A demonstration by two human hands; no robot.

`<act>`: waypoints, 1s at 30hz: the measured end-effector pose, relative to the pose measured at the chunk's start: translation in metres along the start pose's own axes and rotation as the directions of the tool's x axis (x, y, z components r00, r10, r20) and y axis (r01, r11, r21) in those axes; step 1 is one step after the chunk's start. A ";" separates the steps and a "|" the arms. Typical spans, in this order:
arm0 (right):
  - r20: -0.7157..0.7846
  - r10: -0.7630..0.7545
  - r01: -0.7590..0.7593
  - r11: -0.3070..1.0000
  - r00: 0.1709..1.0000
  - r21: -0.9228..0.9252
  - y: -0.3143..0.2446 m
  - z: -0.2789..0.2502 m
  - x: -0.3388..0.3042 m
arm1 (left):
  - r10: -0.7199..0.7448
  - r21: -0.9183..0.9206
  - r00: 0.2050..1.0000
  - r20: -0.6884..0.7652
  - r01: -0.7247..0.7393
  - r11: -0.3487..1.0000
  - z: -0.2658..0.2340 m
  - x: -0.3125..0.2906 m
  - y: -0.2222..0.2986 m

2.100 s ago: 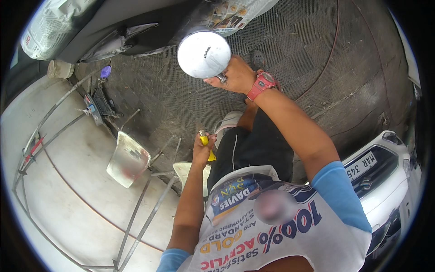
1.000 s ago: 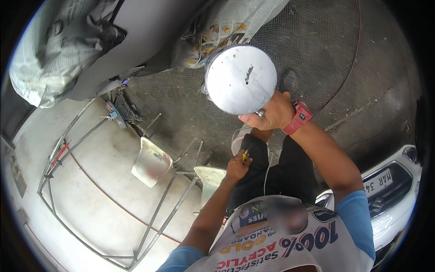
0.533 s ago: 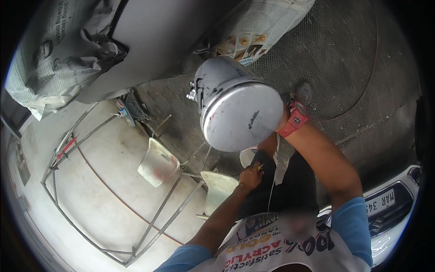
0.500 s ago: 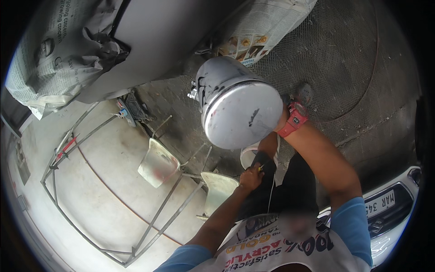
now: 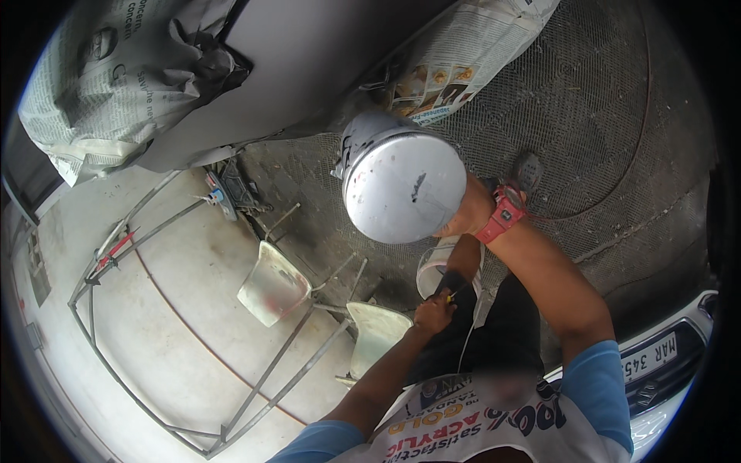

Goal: The person uses a spray gun to apply white paint to a car bumper that is covered in newspaper and masking tape. The person walks around the bumper to reach different sections, briefly picks up a yellow utility knife, and continues spraying the surface.

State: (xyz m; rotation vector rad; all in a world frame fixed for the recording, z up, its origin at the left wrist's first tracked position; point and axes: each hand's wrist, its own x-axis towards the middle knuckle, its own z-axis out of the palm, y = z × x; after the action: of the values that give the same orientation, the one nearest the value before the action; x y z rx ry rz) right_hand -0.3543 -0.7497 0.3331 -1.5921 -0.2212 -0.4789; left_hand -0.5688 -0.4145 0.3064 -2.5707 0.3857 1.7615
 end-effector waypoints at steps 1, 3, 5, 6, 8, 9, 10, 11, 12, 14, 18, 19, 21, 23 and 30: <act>-0.004 0.000 0.000 1.000 1.000 -0.002 -0.001 0.000 0.001 | 0.012 0.004 0.999 -0.035 -0.012 1.000 0.003 -0.001 -0.002; -0.002 0.013 -0.013 1.000 1.000 0.028 -0.004 -0.001 0.000 | 0.024 0.014 0.997 -0.078 -0.023 1.000 0.007 -0.002 -0.003; 0.011 0.014 -0.014 1.000 1.000 -0.009 -0.010 -0.004 -0.001 | 0.023 0.024 0.995 -0.099 -0.021 0.999 0.009 -0.004 -0.002; 0.019 0.002 -0.001 0.997 1.000 -0.077 -0.016 -0.005 -0.001 | 0.017 0.012 0.996 -0.090 -0.016 1.000 0.008 -0.004 -0.001; 0.006 0.013 -0.013 0.992 1.000 -0.124 -0.032 -0.007 0.006 | 0.009 -0.014 0.997 -0.074 -0.010 1.000 0.006 -0.005 0.000; -0.017 0.036 -0.038 0.994 0.999 -0.104 -0.043 -0.007 0.012 | 0.011 -0.020 0.996 -0.085 -0.013 1.000 0.004 -0.007 0.000; -0.012 0.092 -0.093 0.992 0.996 -0.090 -0.057 -0.008 0.019 | 0.012 -0.028 0.995 -0.098 -0.015 0.999 0.003 -0.009 -0.002; -0.008 0.145 -0.145 0.986 0.989 -0.080 -0.071 -0.010 0.026 | 0.014 -0.037 0.994 -0.112 -0.019 0.999 0.001 -0.011 -0.004; 0.027 0.231 -0.229 0.970 0.972 -0.078 -0.086 -0.011 0.032 | 0.011 -0.036 0.989 -0.146 -0.017 0.999 -0.001 -0.015 -0.006; 0.023 0.298 -0.296 0.952 0.954 -0.077 -0.107 -0.005 0.042 | 0.013 -0.029 0.977 -0.211 -0.020 0.999 -0.011 -0.027 -0.016; -0.064 0.340 -0.341 0.940 0.938 -0.014 -0.129 0.016 0.049 | -0.064 -0.138 0.913 -0.402 0.008 0.990 -0.067 -0.050 -0.046; -0.069 0.378 -0.378 0.926 0.923 0.014 -0.138 0.020 0.052 | -0.104 -0.177 0.897 -0.430 0.029 0.984 -0.082 -0.054 -0.057; -0.087 0.444 -0.445 0.895 0.892 0.011 -0.158 0.030 0.060 | -0.245 -0.265 0.872 -0.424 0.140 0.954 -0.100 -0.063 -0.085; -0.134 0.497 -0.499 0.866 0.857 0.018 -0.176 0.044 0.066 | -0.273 -0.307 0.875 -0.400 0.153 0.939 -0.113 -0.075 -0.121; -0.434 0.682 -0.743 0.668 0.589 0.040 -0.219 0.100 0.093 | -0.305 -0.367 0.905 -0.295 0.188 0.911 -0.146 -0.071 -0.255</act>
State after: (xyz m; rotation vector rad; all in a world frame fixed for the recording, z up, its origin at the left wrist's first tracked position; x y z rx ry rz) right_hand -0.3468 -0.6456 0.5694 -1.5242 0.8021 -0.1748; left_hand -0.4076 -0.1735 0.3907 -2.9989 -0.2682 1.3839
